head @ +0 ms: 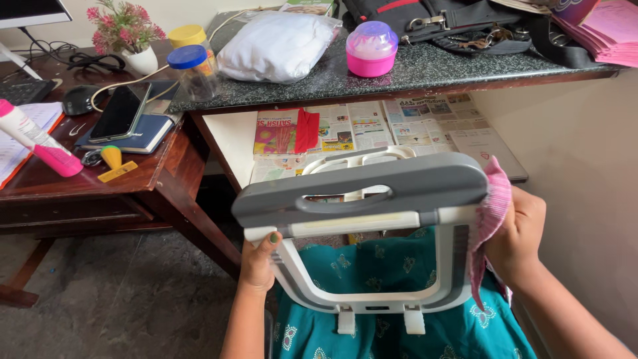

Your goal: The person wipes a white plastic tray, a red book, and a small pink container using a pink and white striped cloth. The person also handles a white plastic bag and a pink comb, placing them on a newspaper-covered desk.

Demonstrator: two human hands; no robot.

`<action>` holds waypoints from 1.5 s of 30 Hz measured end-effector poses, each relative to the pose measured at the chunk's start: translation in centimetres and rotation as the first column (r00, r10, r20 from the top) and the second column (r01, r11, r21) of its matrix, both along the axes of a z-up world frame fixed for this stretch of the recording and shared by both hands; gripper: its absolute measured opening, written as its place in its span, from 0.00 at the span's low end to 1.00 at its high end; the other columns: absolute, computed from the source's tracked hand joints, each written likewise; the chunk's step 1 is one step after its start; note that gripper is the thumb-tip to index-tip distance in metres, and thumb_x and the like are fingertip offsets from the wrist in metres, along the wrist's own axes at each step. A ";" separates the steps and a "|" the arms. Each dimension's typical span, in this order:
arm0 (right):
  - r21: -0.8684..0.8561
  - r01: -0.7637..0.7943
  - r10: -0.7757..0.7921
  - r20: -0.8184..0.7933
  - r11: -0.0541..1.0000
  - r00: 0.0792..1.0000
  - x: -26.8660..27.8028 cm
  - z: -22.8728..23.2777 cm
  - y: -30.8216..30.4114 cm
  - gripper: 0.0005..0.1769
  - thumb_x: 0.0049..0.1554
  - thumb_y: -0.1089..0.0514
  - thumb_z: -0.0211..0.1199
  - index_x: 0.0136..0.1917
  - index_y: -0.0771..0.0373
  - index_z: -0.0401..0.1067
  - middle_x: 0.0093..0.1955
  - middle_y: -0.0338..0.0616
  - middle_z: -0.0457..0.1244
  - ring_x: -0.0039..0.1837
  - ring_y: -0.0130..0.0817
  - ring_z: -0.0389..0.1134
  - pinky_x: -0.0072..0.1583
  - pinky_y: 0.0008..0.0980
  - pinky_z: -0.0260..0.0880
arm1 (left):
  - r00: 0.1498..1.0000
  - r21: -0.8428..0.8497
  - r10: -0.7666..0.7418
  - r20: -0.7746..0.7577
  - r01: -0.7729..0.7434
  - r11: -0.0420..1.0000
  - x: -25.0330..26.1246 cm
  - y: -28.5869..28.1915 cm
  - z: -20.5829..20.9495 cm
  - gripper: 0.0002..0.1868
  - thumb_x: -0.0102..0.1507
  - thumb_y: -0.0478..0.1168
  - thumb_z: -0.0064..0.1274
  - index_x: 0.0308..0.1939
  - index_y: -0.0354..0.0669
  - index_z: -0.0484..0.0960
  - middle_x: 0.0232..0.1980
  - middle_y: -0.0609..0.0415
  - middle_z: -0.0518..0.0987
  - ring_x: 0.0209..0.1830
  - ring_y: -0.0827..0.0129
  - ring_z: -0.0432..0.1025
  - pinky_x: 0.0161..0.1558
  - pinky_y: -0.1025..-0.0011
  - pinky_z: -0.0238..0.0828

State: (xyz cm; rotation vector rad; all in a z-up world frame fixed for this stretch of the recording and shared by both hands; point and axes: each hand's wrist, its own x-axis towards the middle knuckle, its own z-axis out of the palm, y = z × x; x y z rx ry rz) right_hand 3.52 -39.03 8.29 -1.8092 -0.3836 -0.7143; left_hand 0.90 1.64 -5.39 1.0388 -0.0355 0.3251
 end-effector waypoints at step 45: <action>0.204 -0.445 0.487 -0.273 0.872 0.830 7.9 -0.6 1.9 0.23 0.54 0.62 0.73 0.61 0.67 0.72 0.50 0.43 0.69 0.52 0.29 0.70 0.56 0.31 0.71 | 0.991 -0.023 0.023 -0.132 -0.026 0.999 0.6 -0.2 -0.4 0.33 0.56 0.53 0.61 0.60 0.38 0.78 0.52 0.52 0.79 0.54 0.67 0.72 0.56 0.70 0.66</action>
